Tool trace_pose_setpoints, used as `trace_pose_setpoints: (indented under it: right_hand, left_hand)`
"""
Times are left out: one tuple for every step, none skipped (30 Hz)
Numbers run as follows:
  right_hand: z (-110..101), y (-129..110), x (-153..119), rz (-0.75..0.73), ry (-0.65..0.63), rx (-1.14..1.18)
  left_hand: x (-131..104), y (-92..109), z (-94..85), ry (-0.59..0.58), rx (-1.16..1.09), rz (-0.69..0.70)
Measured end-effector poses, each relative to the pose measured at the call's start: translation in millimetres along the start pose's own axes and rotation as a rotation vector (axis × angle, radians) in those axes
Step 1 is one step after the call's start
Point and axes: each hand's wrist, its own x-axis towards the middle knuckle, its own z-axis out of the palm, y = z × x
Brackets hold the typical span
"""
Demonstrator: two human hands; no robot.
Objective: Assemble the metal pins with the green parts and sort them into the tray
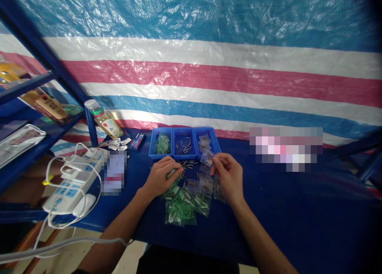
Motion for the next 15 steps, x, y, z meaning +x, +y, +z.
trace_pose_setpoints:
  right_hand:
    - [-0.5,1.2,0.6,-0.004,0.025,-0.004]
    - [-0.4,2.2,0.9,-0.008,0.044,-0.008]
    - [0.1,3.2,0.9,-0.011,0.049,-0.010]
    - [1.0,4.0,0.7,-0.013,0.037,-0.011]
    - [1.9,4.9,0.5,-0.013,0.008,-0.012]
    - [2.7,5.7,0.2,-0.010,-0.035,-0.017]
    - [3.0,6.4,0.0,-0.003,-0.086,-0.027]
    - [2.9,7.0,-0.1,0.004,-0.134,-0.042]
    - [2.1,7.5,-0.2,0.011,-0.171,-0.063]
    - [0.7,7.6,-0.2,0.016,-0.197,-0.091]
    - [-1.3,7.3,0.0,0.014,-0.221,-0.127]
    - [-3.9,6.7,0.4,0.005,-0.248,-0.175]
    - [-7.0,5.6,1.1,-0.012,-0.283,-0.235]
    - [-10.4,4.3,2.0,-0.044,-0.337,-0.313]
    - [-14.0,2.9,3.2,-0.081,-0.401,-0.402]
  left_hand:
    - [-0.1,-0.2,0.0,0.003,0.002,-0.004]
    - [-0.1,-0.5,0.1,0.004,0.002,-0.006]
    - [0.0,-0.8,0.1,0.002,0.003,-0.008]
    - [0.0,-1.0,0.1,-0.002,0.004,-0.010]
    - [0.2,-1.3,-0.1,-0.008,0.006,-0.011]
    - [0.3,-1.6,-0.3,-0.013,0.009,-0.010]
    - [0.4,-1.8,-0.6,-0.015,0.012,-0.008]
    - [0.5,-2.0,-1.0,-0.014,0.016,-0.009]
    - [0.6,-2.1,-1.5,-0.013,0.019,-0.011]
    - [0.6,-2.2,-1.9,-0.011,0.020,-0.015]
    - [0.5,-2.3,-2.4,-0.008,0.020,-0.018]
    - [0.3,-2.3,-2.7,-0.007,0.018,-0.023]
    - [0.0,-2.3,-3.1,-0.007,0.016,-0.029]
    - [-0.3,-2.4,-3.2,-0.009,0.015,-0.035]
    - [-0.7,-2.4,-3.3,-0.014,0.015,-0.041]
